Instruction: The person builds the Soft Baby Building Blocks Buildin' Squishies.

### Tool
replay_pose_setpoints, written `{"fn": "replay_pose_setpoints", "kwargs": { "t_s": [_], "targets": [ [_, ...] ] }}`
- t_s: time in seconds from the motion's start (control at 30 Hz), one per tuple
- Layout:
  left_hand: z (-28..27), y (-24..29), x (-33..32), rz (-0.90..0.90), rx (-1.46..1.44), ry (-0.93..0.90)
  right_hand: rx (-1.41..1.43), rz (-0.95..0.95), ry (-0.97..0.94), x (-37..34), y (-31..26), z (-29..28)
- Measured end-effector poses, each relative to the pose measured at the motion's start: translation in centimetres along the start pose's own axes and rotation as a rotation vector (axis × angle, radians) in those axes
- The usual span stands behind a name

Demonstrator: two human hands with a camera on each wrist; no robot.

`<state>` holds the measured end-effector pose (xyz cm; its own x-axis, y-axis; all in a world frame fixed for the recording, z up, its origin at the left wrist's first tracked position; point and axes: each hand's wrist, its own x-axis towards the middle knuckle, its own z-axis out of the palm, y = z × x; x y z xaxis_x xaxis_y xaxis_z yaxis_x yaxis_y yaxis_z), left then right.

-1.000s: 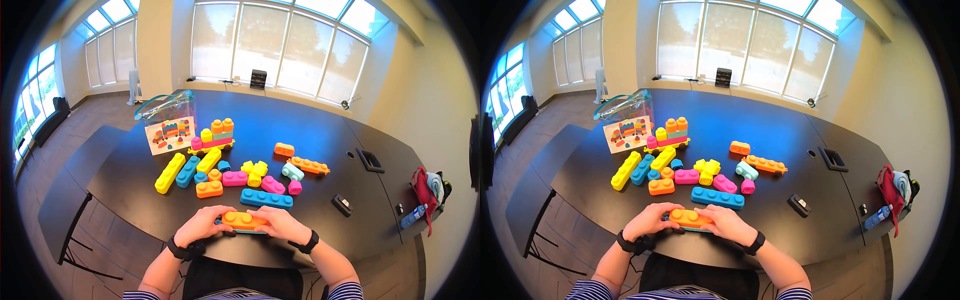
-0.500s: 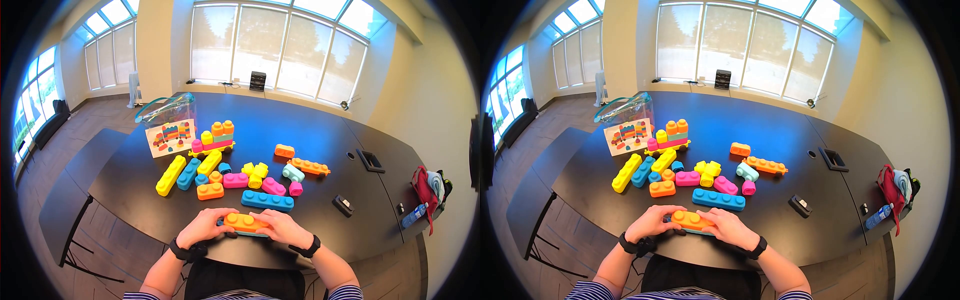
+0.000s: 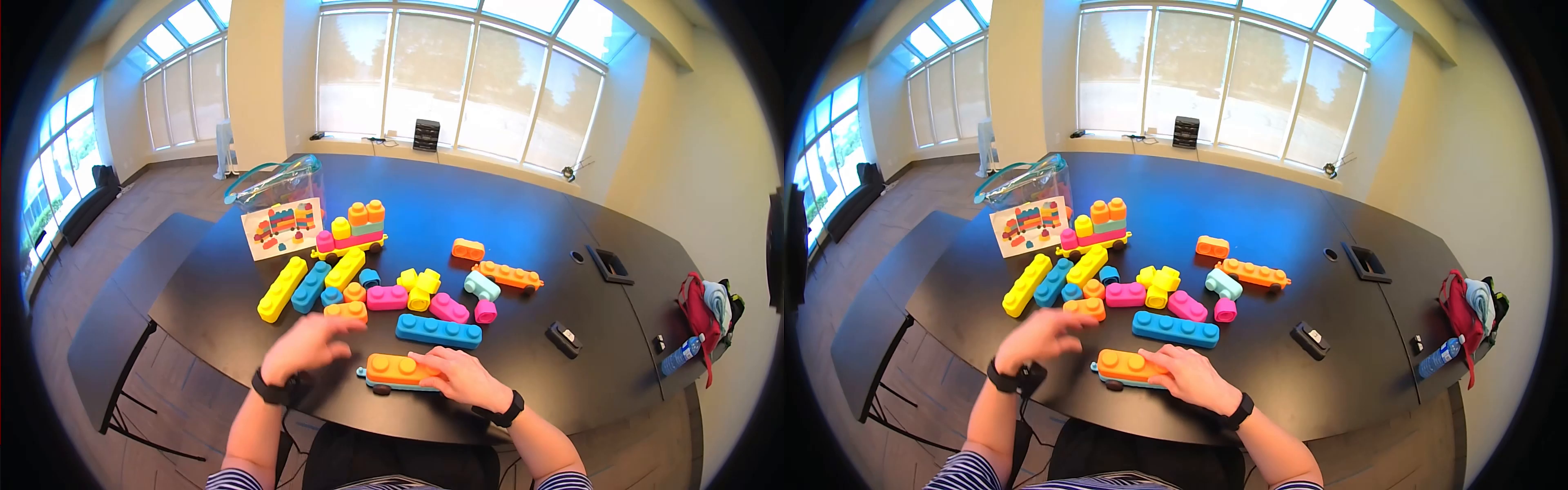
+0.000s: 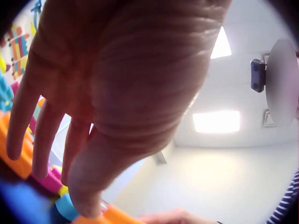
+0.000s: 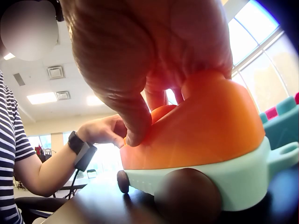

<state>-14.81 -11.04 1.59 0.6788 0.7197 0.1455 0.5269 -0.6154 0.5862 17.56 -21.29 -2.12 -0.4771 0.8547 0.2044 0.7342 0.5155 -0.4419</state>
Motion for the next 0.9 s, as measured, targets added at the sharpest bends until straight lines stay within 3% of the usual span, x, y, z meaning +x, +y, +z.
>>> {"fn": "replay_pose_setpoints", "kwargs": {
  "t_s": [0.03,0.07,0.1,0.23,0.33,0.7,0.77,0.9],
  "targets": [
    [-0.1,-1.6,0.9,-0.033,-0.031,0.205,0.000,-0.003,0.003,-0.1,0.0,0.0],
    [-1.4,-1.4,2.0,-0.193,-0.002,0.250,-0.002,-0.007,0.009,-0.1,0.1,0.0],
    [-1.6,-3.4,3.1,-0.226,0.097,0.337,-0.004,-0.010,0.013,-0.1,0.1,0.0],
    [-0.9,-7.7,6.6,-0.329,0.386,0.413,-0.016,-0.016,0.030,-0.3,0.2,0.2],
    [-0.4,-8.2,7.7,-0.438,0.419,0.312,-0.017,-0.009,0.028,-0.3,0.2,0.2],
    [0.3,-9.9,7.5,-0.282,0.316,0.420,-0.022,-0.028,0.046,-0.4,0.3,0.3],
    [-1.0,-7.4,6.6,-0.249,0.238,0.482,-0.024,-0.026,0.049,-0.4,0.2,0.1],
    [-2.7,-0.5,3.8,-0.130,0.044,0.320,-0.016,-0.030,0.053,-0.4,0.0,0.0]
  ]
}}
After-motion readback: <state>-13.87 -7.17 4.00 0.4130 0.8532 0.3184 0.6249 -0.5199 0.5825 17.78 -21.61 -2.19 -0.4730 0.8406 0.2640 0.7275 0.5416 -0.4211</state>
